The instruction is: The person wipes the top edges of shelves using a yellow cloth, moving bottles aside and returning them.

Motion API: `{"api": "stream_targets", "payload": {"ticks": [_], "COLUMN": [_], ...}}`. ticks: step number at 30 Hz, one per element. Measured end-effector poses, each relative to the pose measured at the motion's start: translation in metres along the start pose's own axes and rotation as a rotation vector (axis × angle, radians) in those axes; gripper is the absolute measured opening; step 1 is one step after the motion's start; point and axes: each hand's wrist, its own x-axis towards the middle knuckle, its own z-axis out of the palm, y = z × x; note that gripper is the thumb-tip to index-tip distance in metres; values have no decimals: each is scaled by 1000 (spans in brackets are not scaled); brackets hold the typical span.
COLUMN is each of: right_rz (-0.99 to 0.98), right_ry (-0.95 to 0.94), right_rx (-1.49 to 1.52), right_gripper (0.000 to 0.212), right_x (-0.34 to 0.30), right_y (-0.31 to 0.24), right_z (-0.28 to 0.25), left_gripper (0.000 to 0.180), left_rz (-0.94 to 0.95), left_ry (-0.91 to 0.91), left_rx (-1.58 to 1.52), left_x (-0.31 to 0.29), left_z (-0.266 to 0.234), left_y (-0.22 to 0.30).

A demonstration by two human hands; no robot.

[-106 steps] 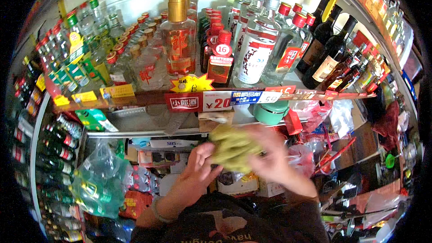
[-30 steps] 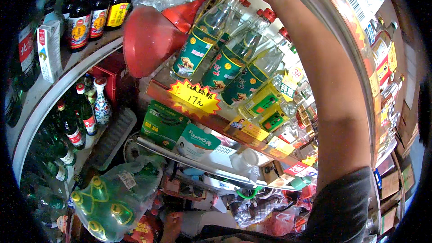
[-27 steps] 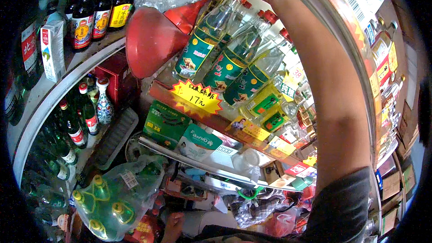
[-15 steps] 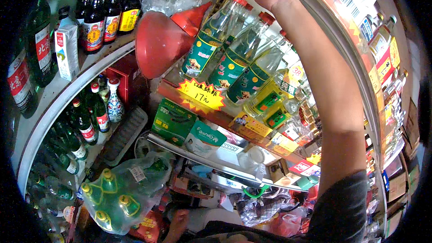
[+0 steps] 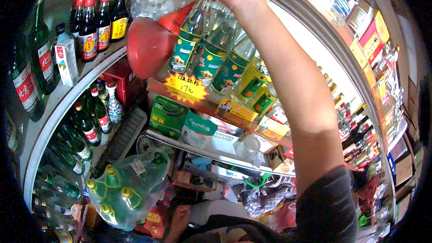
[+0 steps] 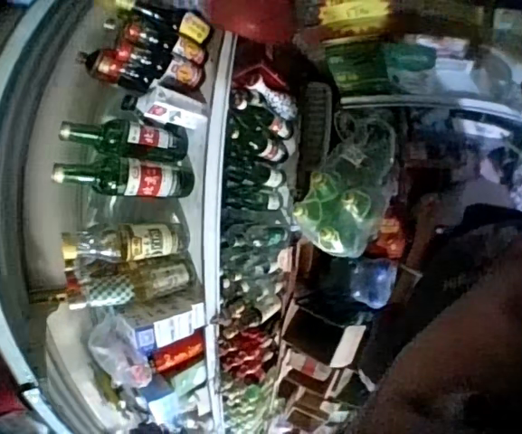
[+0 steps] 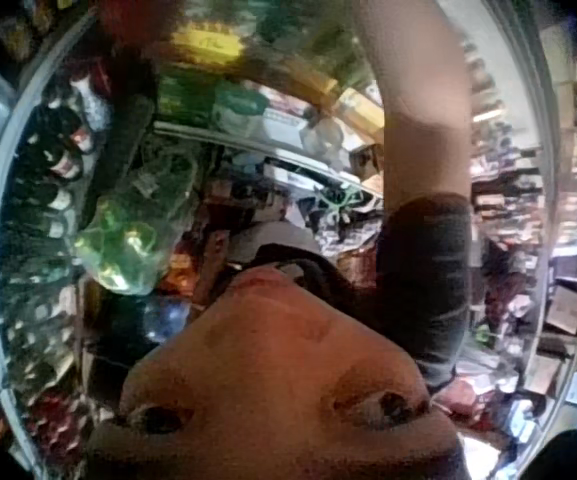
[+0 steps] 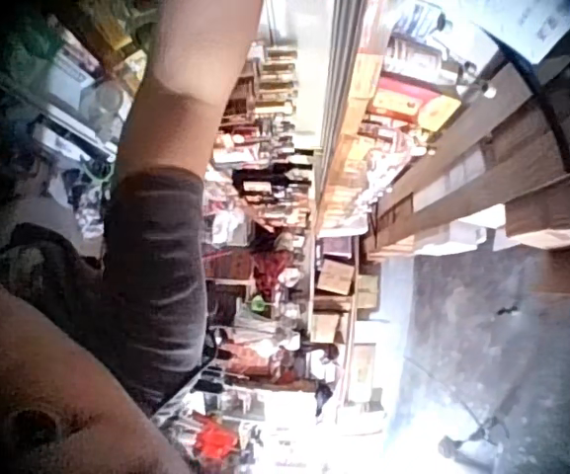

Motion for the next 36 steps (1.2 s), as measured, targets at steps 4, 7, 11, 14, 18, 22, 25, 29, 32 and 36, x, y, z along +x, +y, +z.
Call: {"api": "stream_targets", "payload": {"ticks": [4, 7, 11, 14, 18, 22, 25, 29, 32, 36], "right_rz": [15, -125, -206, -267, -455, -566, -561, -417, -227, 10], "right_ry": [26, 166, 284, 266, 416, 519, 572, 684, 496, 343], "right_rx": [-9, -42, -82, 1, 160, 141, 268, 166, 151, 173], "right_gripper": [6, 11, 13, 23, 20, 20, 20, 22, 24, 26], "right_x": [-18, -49, -100, -141, -205, -270, -299, -329, -370, -422], "right_y": [-32, -49, -93, -138, -178, -229, -224, -196, -163, -111], "right_z": [-24, -26, -50, -80, -81, -110, -109, -96, -69, -41], "left_gripper": [20, 21, 22, 23, 25, 24, 22, 22, 23, 27], "left_rz": [-36, 11, 70, 18, 21, -35, -7, 97, 38, 39], "left_ry": [-25, -22, -71, -95, -82, -136, -147, -156, -184, -260], "left_rx": [20, 34, 189, 244, 243, 306, 353, 379, 354, 56], "left_x": [-2, -2, -5, -5, -11, -21, -23, -32, -52, -63], "left_z": [-3, -4, -1, 5, 5, 19, 18, 38, 75, 110], "left_y": [-8, -7, 31, 41, 38, 81, 61, 74, 133, 160]}}
